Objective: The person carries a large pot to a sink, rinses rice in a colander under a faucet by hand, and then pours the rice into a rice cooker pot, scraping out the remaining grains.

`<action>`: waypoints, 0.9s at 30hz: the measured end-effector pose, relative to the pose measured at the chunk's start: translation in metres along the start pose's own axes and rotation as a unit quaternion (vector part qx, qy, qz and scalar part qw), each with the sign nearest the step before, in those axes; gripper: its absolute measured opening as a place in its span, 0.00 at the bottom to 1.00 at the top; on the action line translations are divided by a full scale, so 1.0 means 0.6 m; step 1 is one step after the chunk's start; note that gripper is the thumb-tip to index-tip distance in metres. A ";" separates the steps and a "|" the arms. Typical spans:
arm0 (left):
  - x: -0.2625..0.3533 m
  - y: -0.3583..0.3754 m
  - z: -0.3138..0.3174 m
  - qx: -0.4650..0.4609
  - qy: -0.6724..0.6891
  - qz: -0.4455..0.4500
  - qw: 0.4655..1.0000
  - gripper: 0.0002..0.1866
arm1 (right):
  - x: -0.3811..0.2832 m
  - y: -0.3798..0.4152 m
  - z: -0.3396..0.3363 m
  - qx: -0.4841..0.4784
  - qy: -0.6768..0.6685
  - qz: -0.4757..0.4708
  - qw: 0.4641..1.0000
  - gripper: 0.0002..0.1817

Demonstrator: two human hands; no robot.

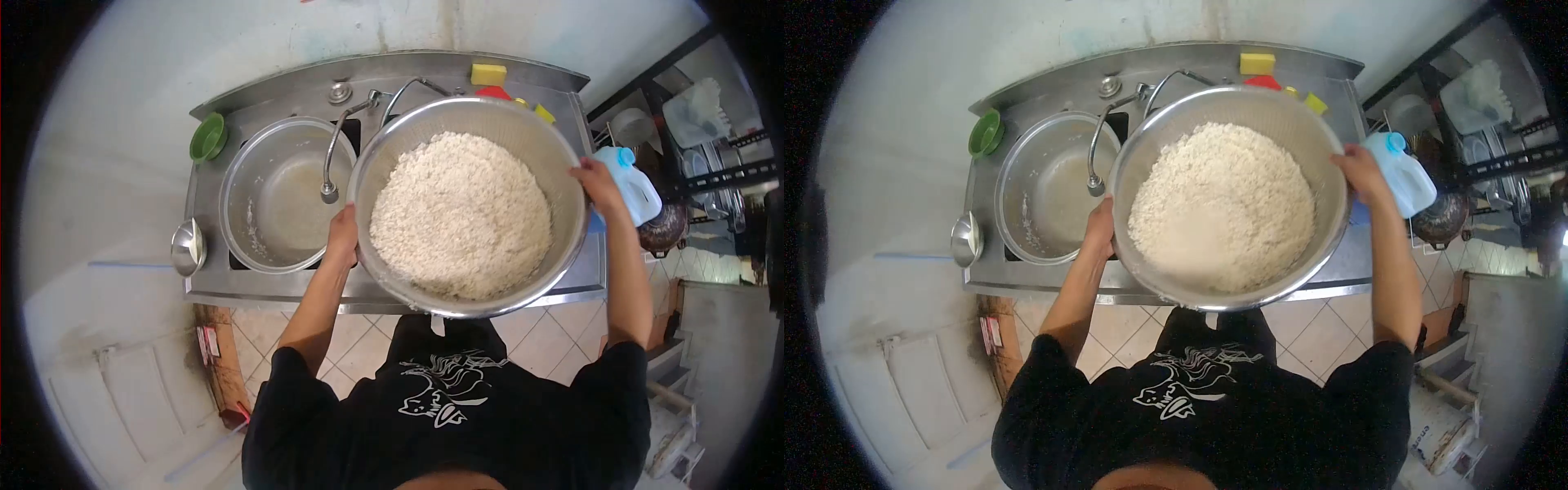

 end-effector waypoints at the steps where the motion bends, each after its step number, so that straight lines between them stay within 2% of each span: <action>1: -0.010 -0.002 -0.009 0.012 -0.011 0.004 1.000 0.24 | 0.044 0.003 -0.004 0.009 0.010 0.016 1.000 0.22; 2: -0.019 0.004 -0.010 0.002 -0.014 0.008 1.000 0.24 | 0.101 0.002 -0.001 0.018 0.019 0.032 0.999 0.22; 4: -0.040 0.016 -0.030 0.049 -0.092 -0.013 0.994 0.25 | 0.180 0.013 0.027 0.058 -0.025 0.043 0.997 0.20; 5: -0.076 -0.003 -0.047 0.038 -0.070 -0.007 0.997 0.24 | 0.195 0.023 0.035 0.065 -0.030 0.039 0.997 0.20; 7: -0.104 -0.007 -0.056 0.054 -0.065 0.005 0.996 0.24 | 0.230 0.050 0.055 0.018 -0.029 0.103 0.994 0.22; 8: -0.116 -0.015 -0.059 0.075 -0.055 0.011 0.996 0.23 | 0.237 0.069 0.057 0.026 -0.033 0.102 0.994 0.22; 10: -0.142 -0.028 -0.071 0.049 -0.025 0.016 0.998 0.23 | 0.252 0.119 0.074 0.004 -0.194 0.100 0.976 0.23; 12: -0.121 -0.016 -0.059 0.037 -0.052 -0.005 0.998 0.24 | 0.259 0.181 0.091 0.096 -0.240 0.108 0.960 0.24; 13: -0.125 -0.025 -0.059 0.031 -0.046 0.006 0.998 0.24 | 0.265 0.194 0.088 0.140 -0.144 0.109 0.974 0.25; 14: -0.136 -0.035 -0.074 0.055 -0.131 0.040 0.989 0.23 | 0.272 0.196 0.084 0.181 -0.048 0.106 0.977 0.26; 15: -0.139 -0.038 -0.086 0.086 -0.214 0.073 0.970 0.23 | 0.281 0.205 0.084 0.172 -0.049 0.068 0.982 0.27; 16: -0.135 -0.030 -0.093 0.094 -0.210 0.086 0.969 0.23 | 0.283 0.206 0.087 0.160 -0.055 0.033 0.985 0.28; 18: -0.102 -0.010 -0.079 0.146 -0.313 0.232 0.909 0.23 | 0.241 0.194 0.074 0.156 -0.023 0.012 0.987 0.26; 19: -0.002 0.070 -0.028 0.144 -0.322 0.220 0.910 0.20 | 0.232 0.200 0.072 0.152 0.018 0.011 0.988 0.25; 20: 0.007 0.024 -0.036 0.094 -0.296 0.136 0.941 0.20 | 0.248 0.221 0.074 0.142 0.023 0.021 0.989 0.25; 21: -0.027 0.007 -0.061 0.045 -0.264 0.029 0.963 0.21 | 0.273 0.276 0.077 0.161 0.007 -0.009 0.987 0.23; 22: -0.039 0.030 -0.064 0.051 -0.280 0.073 0.956 0.22 | 0.298 0.331 0.079 0.172 -0.006 -0.037 0.984 0.22; 23: 0.005 0.021 -0.049 0.066 -0.276 0.132 0.950 0.23 | 0.288 0.339 0.083 0.191 -0.031 -0.091 0.977 0.20; 24: 0.049 0.015 -0.034 0.081 -0.273 0.191 0.940 0.23 | 0.223 0.267 0.082 0.224 -0.076 -0.198 0.951 0.18; 26: 0.116 0.021 -0.005 0.187 -0.299 0.226 0.908 0.24 | 0.110 0.175 0.087 0.230 -0.130 -0.328 0.907 0.17; 27: 0.093 0.043 -0.020 0.228 -0.332 0.208 0.891 0.25 | 0.120 0.185 0.098 0.210 -0.156 -0.304 0.916 0.17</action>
Point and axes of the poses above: each hand's wrist, its own y-axis away from the middle knuckle, its own z-axis out of the palm, x = y × z, the point moved 5 cm from there along -y, towards the middle knuckle, and after that the axes turned 9 degrees about -y, right-handed, at the moved point
